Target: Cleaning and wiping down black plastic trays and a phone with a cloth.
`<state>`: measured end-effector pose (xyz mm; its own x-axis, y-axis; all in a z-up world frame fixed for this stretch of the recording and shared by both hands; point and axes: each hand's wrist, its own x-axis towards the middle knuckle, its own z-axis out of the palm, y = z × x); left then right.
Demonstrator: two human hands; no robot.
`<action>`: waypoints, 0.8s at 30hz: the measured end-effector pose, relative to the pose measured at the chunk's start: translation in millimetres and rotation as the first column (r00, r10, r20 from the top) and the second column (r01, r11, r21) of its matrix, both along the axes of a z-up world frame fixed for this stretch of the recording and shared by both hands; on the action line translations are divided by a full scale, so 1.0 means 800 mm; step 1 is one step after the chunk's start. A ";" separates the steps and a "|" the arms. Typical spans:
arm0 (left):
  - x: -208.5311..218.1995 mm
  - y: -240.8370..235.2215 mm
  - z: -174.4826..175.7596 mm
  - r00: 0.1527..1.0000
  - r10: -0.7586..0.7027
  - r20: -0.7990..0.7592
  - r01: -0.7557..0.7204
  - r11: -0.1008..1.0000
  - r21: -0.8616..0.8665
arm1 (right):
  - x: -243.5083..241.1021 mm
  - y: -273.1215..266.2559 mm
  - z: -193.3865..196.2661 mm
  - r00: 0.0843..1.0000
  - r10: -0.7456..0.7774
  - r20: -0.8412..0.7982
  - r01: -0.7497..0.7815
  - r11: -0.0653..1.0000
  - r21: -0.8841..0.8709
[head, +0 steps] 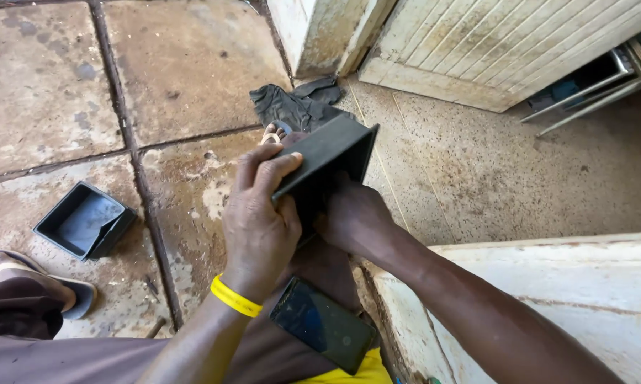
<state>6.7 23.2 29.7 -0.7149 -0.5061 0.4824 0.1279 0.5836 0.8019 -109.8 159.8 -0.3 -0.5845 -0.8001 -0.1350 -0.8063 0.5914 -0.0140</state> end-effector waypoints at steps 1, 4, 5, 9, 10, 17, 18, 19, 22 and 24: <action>-0.001 -0.002 -0.003 1.000 0.003 -0.002 -0.003 1.000 0.005 | -0.003 -0.007 0.000 0.991 -0.096 0.090 0.095 0.995 0.009; -0.005 0.005 0.000 0.999 0.037 -0.027 -0.038 0.998 -0.045 | -0.012 -0.012 -0.029 0.999 -0.005 0.050 0.013 0.988 -0.152; -0.002 0.003 0.001 0.999 0.039 -0.018 -0.040 0.998 -0.049 | -0.005 -0.016 -0.024 0.998 -0.003 0.059 0.012 0.988 -0.156; 0.000 0.004 0.001 0.999 0.030 -0.014 -0.031 0.998 -0.048 | 0.011 -0.012 -0.022 0.981 0.013 0.191 0.035 0.969 -0.244; -0.001 0.002 0.000 0.999 0.036 -0.017 -0.036 0.998 -0.047 | 0.013 -0.012 -0.026 0.980 0.101 0.173 -0.026 0.920 -0.391; 0.000 0.004 -0.002 1.000 0.004 -0.012 -0.005 1.000 -0.031 | 0.022 -0.012 -0.022 0.865 0.252 0.434 -0.093 0.930 -0.355; -0.003 0.004 -0.005 1.000 -0.003 -0.029 0.002 1.000 -0.022 | 0.020 -0.012 -0.031 0.869 0.266 0.418 -0.121 0.933 -0.340; 0.002 0.002 -0.008 1.000 -0.001 -0.029 0.000 1.000 -0.017 | 0.025 -0.014 -0.042 0.863 0.289 0.415 -0.153 0.931 -0.331; 0.013 0.001 -0.009 1.000 0.002 -0.017 -0.001 1.000 0.016 | 0.029 -0.019 -0.002 0.771 0.116 0.626 -0.069 0.993 -0.099; 0.004 -0.005 -0.012 0.998 0.024 -0.057 -0.023 0.999 0.023 | 0.019 -0.028 0.017 0.770 0.117 0.627 -0.082 0.993 -0.085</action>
